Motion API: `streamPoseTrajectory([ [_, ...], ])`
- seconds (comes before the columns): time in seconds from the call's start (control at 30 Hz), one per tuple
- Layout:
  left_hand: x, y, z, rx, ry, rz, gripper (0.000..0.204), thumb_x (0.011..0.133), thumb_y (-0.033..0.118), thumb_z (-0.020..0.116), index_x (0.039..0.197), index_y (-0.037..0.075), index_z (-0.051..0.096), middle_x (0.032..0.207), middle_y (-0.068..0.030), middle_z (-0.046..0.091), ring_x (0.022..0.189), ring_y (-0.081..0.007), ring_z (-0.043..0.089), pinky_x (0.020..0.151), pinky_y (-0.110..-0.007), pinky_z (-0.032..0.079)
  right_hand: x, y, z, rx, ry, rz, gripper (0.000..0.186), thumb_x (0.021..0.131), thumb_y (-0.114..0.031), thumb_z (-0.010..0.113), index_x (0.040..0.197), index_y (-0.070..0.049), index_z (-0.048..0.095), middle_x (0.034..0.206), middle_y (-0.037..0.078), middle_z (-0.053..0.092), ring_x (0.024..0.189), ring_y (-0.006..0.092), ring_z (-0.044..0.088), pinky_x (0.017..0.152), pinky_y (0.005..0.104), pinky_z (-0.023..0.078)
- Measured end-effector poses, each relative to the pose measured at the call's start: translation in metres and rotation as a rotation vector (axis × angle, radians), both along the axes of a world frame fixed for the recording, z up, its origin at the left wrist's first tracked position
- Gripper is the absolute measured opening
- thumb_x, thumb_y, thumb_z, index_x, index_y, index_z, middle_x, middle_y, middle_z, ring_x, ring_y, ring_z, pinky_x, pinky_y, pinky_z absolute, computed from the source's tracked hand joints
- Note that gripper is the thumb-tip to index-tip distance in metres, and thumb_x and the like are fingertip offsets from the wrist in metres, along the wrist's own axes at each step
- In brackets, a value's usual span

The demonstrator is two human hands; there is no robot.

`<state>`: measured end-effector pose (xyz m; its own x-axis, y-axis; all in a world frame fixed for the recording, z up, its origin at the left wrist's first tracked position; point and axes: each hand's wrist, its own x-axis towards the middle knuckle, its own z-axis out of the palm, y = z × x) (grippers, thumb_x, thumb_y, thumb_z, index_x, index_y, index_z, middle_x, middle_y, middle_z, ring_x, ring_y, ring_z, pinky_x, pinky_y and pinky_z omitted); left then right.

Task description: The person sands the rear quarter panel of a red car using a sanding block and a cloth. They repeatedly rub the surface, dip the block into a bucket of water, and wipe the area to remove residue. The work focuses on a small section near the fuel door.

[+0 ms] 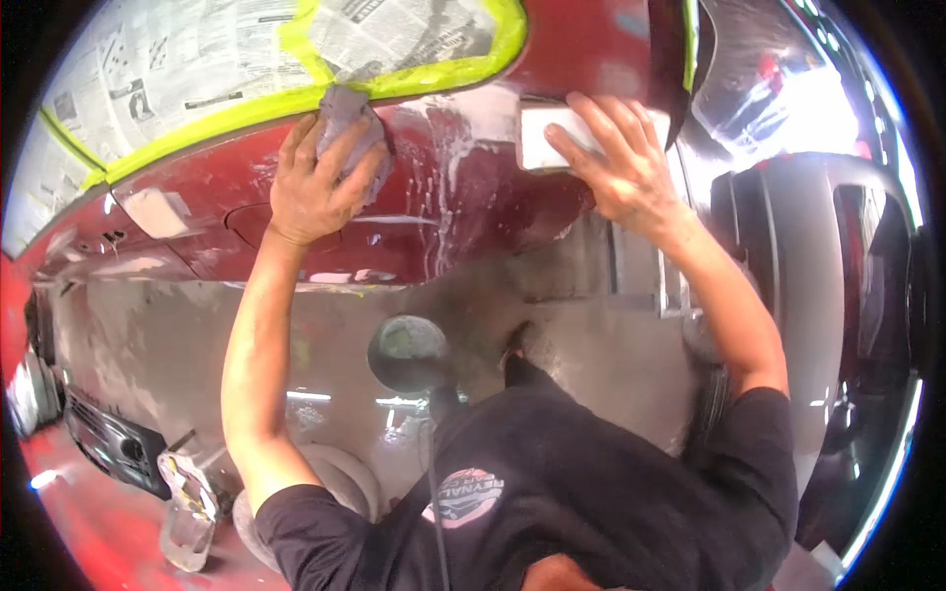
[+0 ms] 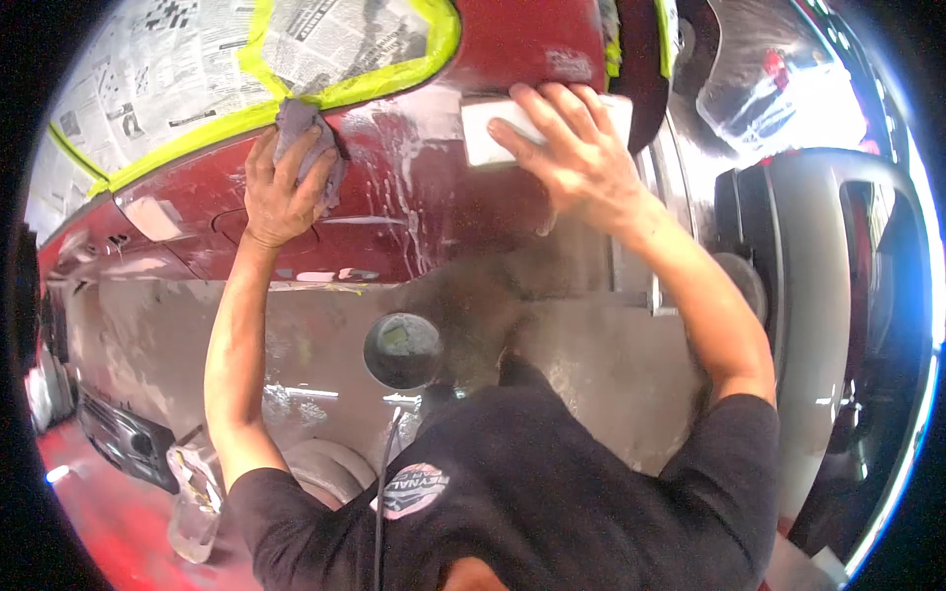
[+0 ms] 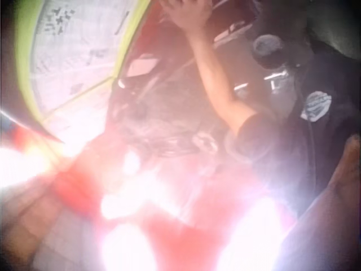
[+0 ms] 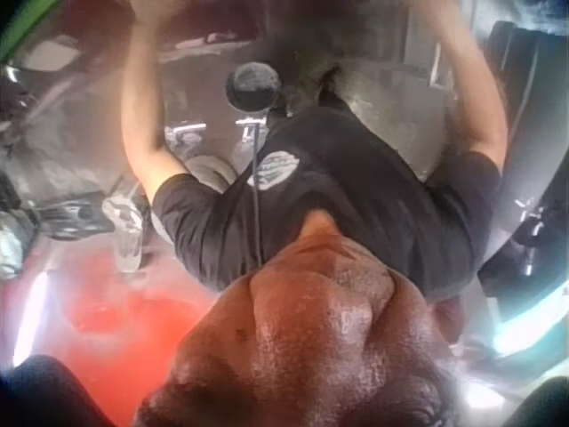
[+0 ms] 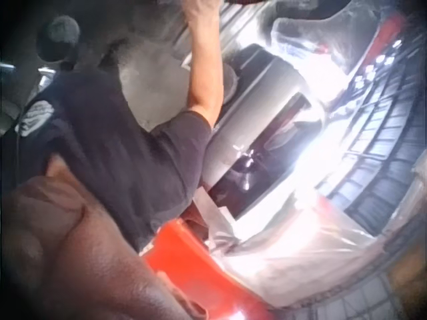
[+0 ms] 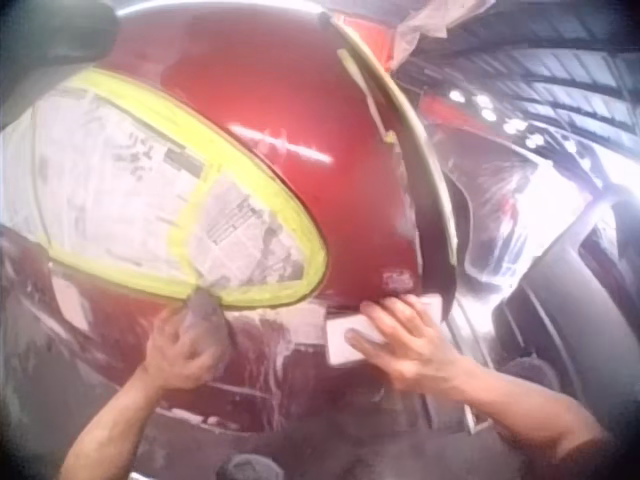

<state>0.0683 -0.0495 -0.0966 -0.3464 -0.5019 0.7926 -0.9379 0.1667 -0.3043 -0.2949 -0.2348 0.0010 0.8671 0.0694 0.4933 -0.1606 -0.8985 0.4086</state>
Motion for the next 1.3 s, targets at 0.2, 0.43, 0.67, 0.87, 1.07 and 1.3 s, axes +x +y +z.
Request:
streamPoseTrajectory([
  [0.2, 0.003, 0.004, -0.004, 0.023, 0.002, 0.02, 0.046, 0.086, 0.029, 0.07, 0.132, 0.028, 0.066, 0.147, -0.0028, 0.062, 0.13, -0.0364, 0.054, 0.115, -0.053, 0.046, 0.045, 0.019, 0.014, 0.02, 0.052, 0.045, 0.065, 0.077, -0.005, 0.07, 0.142, -0.014, 0.069, 0.153, 0.018, 0.056, 0.133, 0.0385, 0.057, 0.111, 0.0564, 0.048],
  [0.43, 0.001, -0.003, -0.001, -0.003, -0.017, 0.008, 0.046, 0.086, 0.029, 0.069, 0.132, 0.028, 0.066, 0.147, -0.0022, 0.061, 0.13, -0.0361, 0.055, 0.114, -0.054, 0.047, 0.046, 0.02, 0.005, -0.025, 0.046, 0.006, 0.061, 0.081, -0.015, 0.07, 0.142, -0.016, 0.066, 0.15, 0.016, 0.057, 0.134, 0.0365, 0.056, 0.113, 0.0581, 0.044],
  [0.67, 0.003, 0.002, -0.002, 0.01, -0.012, 0.015, 0.045, 0.086, 0.03, 0.07, 0.131, 0.027, 0.067, 0.149, -0.0029, 0.061, 0.131, -0.0356, 0.055, 0.115, -0.054, 0.046, 0.018, 0.017, 0.003, 0.022, 0.033, 0.022, 0.063, 0.079, -0.005, 0.068, 0.141, -0.015, 0.068, 0.153, 0.019, 0.055, 0.134, 0.0392, 0.056, 0.109, 0.0569, 0.048],
  [0.87, 0.006, 0.002, -0.003, 0.035, 0.02, 0.008, 0.047, 0.085, 0.028, 0.072, 0.131, 0.028, 0.067, 0.15, -0.0028, 0.06, 0.132, -0.0362, 0.055, 0.116, -0.055, 0.046, 0.069, 0.035, 0.005, 0.068, 0.048, 0.055, 0.062, 0.078, -0.005, 0.069, 0.14, -0.015, 0.069, 0.152, 0.019, 0.056, 0.131, 0.0389, 0.057, 0.108, 0.0571, 0.048],
  [1.07, 0.001, -0.003, 0.0, 0.013, 0.009, -0.027, 0.053, 0.08, 0.031, 0.075, 0.132, 0.029, 0.066, 0.149, -0.0013, 0.06, 0.132, -0.0368, 0.054, 0.116, -0.055, 0.046, 0.031, 0.012, 0.002, -0.056, 0.028, 0.006, 0.056, 0.083, -0.017, 0.069, 0.138, -0.015, 0.069, 0.149, 0.016, 0.058, 0.133, 0.0355, 0.056, 0.111, 0.0548, 0.046],
  [1.3, 0.004, 0.009, -0.002, 0.051, -0.017, 0.057, 0.052, 0.081, 0.034, 0.074, 0.132, 0.028, 0.066, 0.148, -0.0022, 0.061, 0.134, -0.0363, 0.053, 0.116, -0.054, 0.046, 0.031, 0.012, 0.008, -0.065, 0.045, 0.033, 0.061, 0.079, -0.02, 0.07, 0.141, -0.018, 0.069, 0.145, 0.014, 0.061, 0.129, 0.0349, 0.059, 0.11, 0.0548, 0.047],
])
